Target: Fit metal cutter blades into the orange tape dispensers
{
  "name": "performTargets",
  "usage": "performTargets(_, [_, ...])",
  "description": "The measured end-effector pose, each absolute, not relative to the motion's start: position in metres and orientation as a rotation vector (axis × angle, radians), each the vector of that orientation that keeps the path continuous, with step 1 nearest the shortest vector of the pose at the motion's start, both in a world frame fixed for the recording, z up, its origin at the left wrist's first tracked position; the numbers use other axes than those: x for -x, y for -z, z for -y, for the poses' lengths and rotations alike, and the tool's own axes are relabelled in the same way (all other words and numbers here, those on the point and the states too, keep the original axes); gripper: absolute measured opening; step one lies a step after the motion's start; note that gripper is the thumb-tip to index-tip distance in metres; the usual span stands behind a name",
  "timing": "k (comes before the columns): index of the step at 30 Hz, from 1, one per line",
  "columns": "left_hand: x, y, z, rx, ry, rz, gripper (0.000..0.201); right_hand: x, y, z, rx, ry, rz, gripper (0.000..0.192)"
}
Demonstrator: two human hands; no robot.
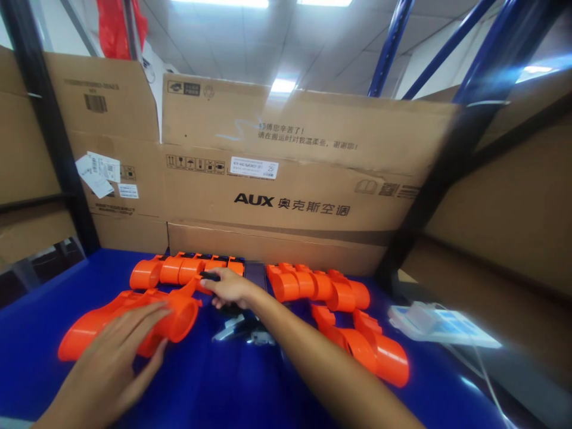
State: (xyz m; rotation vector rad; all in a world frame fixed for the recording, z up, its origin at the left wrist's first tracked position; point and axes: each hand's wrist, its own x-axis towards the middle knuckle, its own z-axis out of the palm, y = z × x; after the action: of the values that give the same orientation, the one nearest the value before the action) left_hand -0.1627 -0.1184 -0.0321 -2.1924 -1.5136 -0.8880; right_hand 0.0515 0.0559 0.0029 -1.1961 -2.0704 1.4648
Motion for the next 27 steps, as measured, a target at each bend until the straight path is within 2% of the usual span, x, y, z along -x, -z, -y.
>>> performTargets(8, [0.186,0.042,0.098,2.265,0.711,1.612,0.068,-0.044,0.012,-0.055,1.206,-1.465,2.069,0.031])
performTargets(13, [0.188,0.050,0.095,2.281,0.602,1.610,0.064,-0.044,0.013,-0.052,1.207,-1.432,2.168,0.024])
performTargets(21, [0.187,0.053,0.094,2.326,0.468,1.603,0.069,-0.055,0.003,-0.043,1.293,-1.285,2.102,0.043])
performTargets(27, [0.185,0.046,0.091,2.306,0.508,1.596,0.065,-0.064,-0.006,-0.045,1.252,-1.266,2.061,0.013])
